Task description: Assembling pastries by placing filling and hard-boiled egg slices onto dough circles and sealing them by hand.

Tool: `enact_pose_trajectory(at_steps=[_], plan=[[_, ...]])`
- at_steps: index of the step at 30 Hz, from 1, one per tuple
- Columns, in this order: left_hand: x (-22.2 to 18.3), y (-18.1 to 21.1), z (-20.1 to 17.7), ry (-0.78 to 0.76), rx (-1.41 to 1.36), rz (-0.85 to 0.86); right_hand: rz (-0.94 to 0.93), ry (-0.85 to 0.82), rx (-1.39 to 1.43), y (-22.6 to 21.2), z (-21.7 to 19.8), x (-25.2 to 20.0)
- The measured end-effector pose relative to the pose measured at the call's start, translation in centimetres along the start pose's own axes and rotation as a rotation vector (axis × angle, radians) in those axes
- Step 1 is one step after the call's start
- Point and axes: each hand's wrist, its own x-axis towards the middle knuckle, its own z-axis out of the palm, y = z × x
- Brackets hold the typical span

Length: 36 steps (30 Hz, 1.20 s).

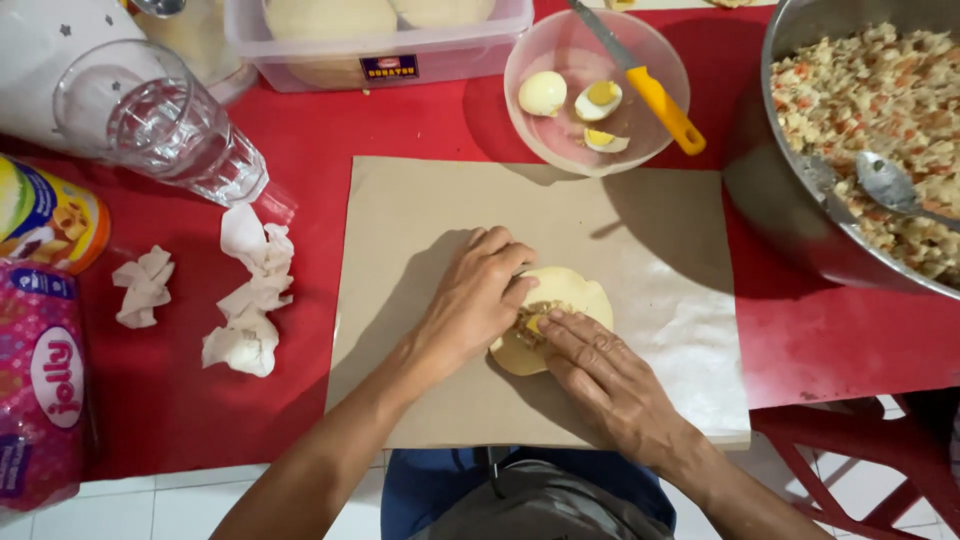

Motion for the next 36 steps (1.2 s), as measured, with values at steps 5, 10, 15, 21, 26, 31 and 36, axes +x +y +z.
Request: enact_pose_trajectory(at_steps=[5, 10, 15, 21, 26, 31, 36], plan=[[1.6, 1.9, 0.2, -0.145, 0.038, -0.211, 0.056, -0.014, -0.028, 0.4, 0.1, -0.6], [2.0, 2.0, 0.5, -0.159, 0.034, -0.232, 0.054, 0.072, -0.014, 0.5, 0.1, -0.1], [2.5, 5.0, -2.9, -0.252, -0.216, -0.469, 0.039, 0.097, 0.000, 0.6, 0.1, -0.2], [0.9, 4.8, -2.8, -0.244, -0.610, -0.585, 0.080, 0.191, -0.009, 0.6, 0.1, 0.5], [0.0, 4.5, -2.7, -0.227, -0.705, -0.587, 0.121, 0.217, -0.028, 0.6, 0.5, 0.4], [-0.5, 5.3, -3.4, -0.227, -0.712, -0.588, 0.181, 0.230, -0.023, 0.7, 1.1, 0.0], [-1.3, 4.8, -2.7, -0.175, -0.724, -0.441, 0.213, 0.258, -0.016, 0.8, 1.2, 0.3]])
